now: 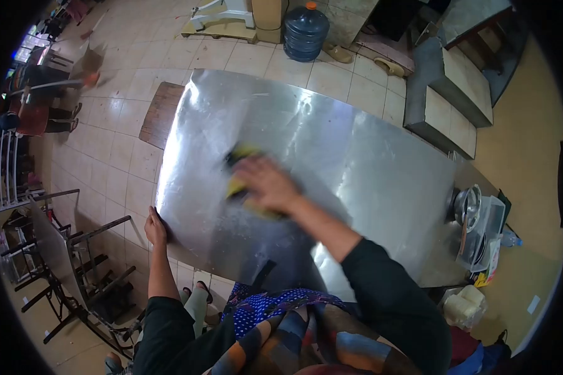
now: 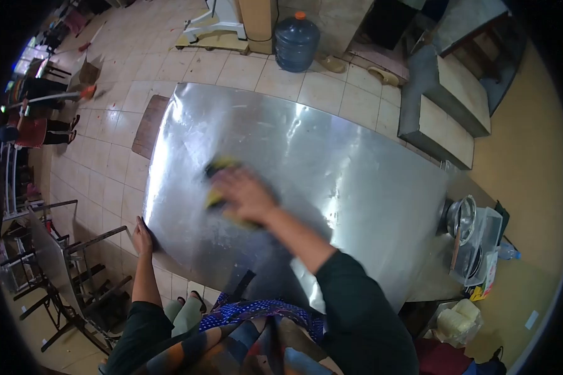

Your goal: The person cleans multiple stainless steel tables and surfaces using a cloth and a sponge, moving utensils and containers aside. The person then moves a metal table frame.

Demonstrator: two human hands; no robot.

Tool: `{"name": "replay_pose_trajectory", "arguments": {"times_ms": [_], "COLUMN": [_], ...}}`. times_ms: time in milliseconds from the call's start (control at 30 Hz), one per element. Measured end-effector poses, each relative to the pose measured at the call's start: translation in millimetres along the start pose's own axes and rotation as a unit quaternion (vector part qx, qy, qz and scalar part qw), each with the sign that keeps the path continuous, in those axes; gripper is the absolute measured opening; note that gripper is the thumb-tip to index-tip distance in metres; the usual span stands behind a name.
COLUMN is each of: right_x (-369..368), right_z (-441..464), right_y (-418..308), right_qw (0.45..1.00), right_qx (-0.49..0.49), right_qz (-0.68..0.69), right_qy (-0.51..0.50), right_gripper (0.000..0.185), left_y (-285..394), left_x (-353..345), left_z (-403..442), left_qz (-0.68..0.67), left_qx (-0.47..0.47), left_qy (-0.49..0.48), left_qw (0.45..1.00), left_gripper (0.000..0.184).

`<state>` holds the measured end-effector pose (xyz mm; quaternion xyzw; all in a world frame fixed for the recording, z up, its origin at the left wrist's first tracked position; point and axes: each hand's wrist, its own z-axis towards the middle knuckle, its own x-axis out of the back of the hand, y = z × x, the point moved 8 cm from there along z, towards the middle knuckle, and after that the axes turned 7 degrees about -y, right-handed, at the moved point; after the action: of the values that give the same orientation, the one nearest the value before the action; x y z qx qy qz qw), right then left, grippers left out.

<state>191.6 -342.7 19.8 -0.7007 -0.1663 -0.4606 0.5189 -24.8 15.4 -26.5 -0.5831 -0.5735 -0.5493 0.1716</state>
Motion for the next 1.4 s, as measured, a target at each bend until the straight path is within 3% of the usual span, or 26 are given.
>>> {"name": "replay_pose_trajectory", "arguments": {"times_ms": [67,100,133,167,233,333,367,400,433,467,500,533,600,633,700,767,867,900,967,1067,1133,1200,1233,1300,1333,1400], "right_x": [72,93,112,132,157,136,101,70,33,-14,-39,-77,-123,-119,-93,-30,25,36,60,48,17,-18,-17,3,9,34], "right_z": [-45,-78,-114,-142,-168,-85,-41,5,44,74,103,120,143,156,194,229,277,294,323,326,290,248,237,256,277,323], "right_y": [104,154,208,245,277,228,182,125,58,11,-50,-95,-166,-176,-140,-72,32,62,110,115,55,5,-12,2,24,69], "right_qw": [0.966,0.923,0.880,0.832,0.746,0.793,0.838,0.885,0.924,0.968,0.990,0.998,0.979,0.964,0.960,0.980,0.988,0.973,0.968,0.966,0.934,0.969,0.977,0.987,0.982,0.957], "right_qx": [-0.213,-0.290,-0.370,-0.458,-0.603,-0.578,-0.437,-0.346,-0.273,-0.193,-0.132,-0.041,0.205,0.265,0.268,0.180,0.037,0.004,-0.110,-0.128,-0.055,-0.004,0.040,0.012,0.012,-0.078], "right_qz": [-0.081,-0.196,-0.205,-0.243,-0.196,-0.153,-0.266,-0.243,-0.242,-0.132,-0.037,-0.010,0.005,0.023,0.042,-0.069,-0.125,-0.204,-0.188,-0.173,-0.323,-0.242,-0.199,-0.146,-0.169,-0.244], "right_qy": [0.120,0.158,0.216,0.197,0.201,0.118,0.193,0.196,0.119,0.088,-0.037,-0.055,0.004,-0.006,-0.066,0.042,0.078,0.107,0.124,0.142,0.140,0.052,0.067,0.070,0.085,0.132], "right_gripper": [0.070,0.067,0.068,0.063,0.064,0.066,0.069,0.070,0.070,0.069,0.069,0.066,0.061,0.056,0.053,0.050,0.046,0.047,0.050,0.052,0.054,0.056,0.056,0.056,0.051,0.046], "left_y": [6,4,7,12,24,26,23,25,26,25,23,23,23,21,14,14,17,21,22,21,24,29,29,31,30,30], "left_x": [-1,-4,-7,-6,-3,-4,-3,-2,-1,-1,1,1,2,5,-3,-2,0,3,5,4,7,7,8,8,7,5], "left_z": [4,7,8,10,4,6,6,5,5,6,6,7,6,8,11,12,12,12,9,10,10,11,11,8,8,11], "left_qz": [0.042,0.038,0.035,0.033,0.055,0.049,0.045,0.051,0.055,0.053,0.050,0.050,0.032,0.030,0.062,0.071,0.063,0.044,0.027,0.063,0.066,0.066,0.064,0.068,0.063,0.060], "left_qx": [-0.016,-0.012,-0.028,-0.046,-0.045,-0.054,-0.046,-0.044,-0.043,-0.058,-0.052,-0.055,-0.074,-0.071,-0.049,-0.038,-0.041,-0.052,-0.055,-0.082,-0.083,-0.082,-0.087,-0.096,-0.079,-0.060], "left_qy": [0.032,0.030,0.025,0.022,0.028,0.018,0.020,0.022,0.026,0.025,0.034,0.031,0.023,0.032,0.019,0.032,0.040,0.043,0.050,0.057,0.057,0.059,0.061,0.056,0.038,0.031], "left_qw": [0.998,0.999,0.999,0.998,0.997,0.997,0.998,0.998,0.997,0.997,0.997,0.997,0.996,0.997,0.997,0.996,0.996,0.997,0.997,0.993,0.993,0.993,0.992,0.991,0.994,0.996], "left_gripper": [0.064,0.064,0.063,0.063,0.061,0.064,0.064,0.062,0.061,0.060,0.060,0.060,0.060,0.060,0.059,0.058,0.056,0.053,0.049,0.049,0.049,0.049,0.049,0.050,0.052,0.053]}}
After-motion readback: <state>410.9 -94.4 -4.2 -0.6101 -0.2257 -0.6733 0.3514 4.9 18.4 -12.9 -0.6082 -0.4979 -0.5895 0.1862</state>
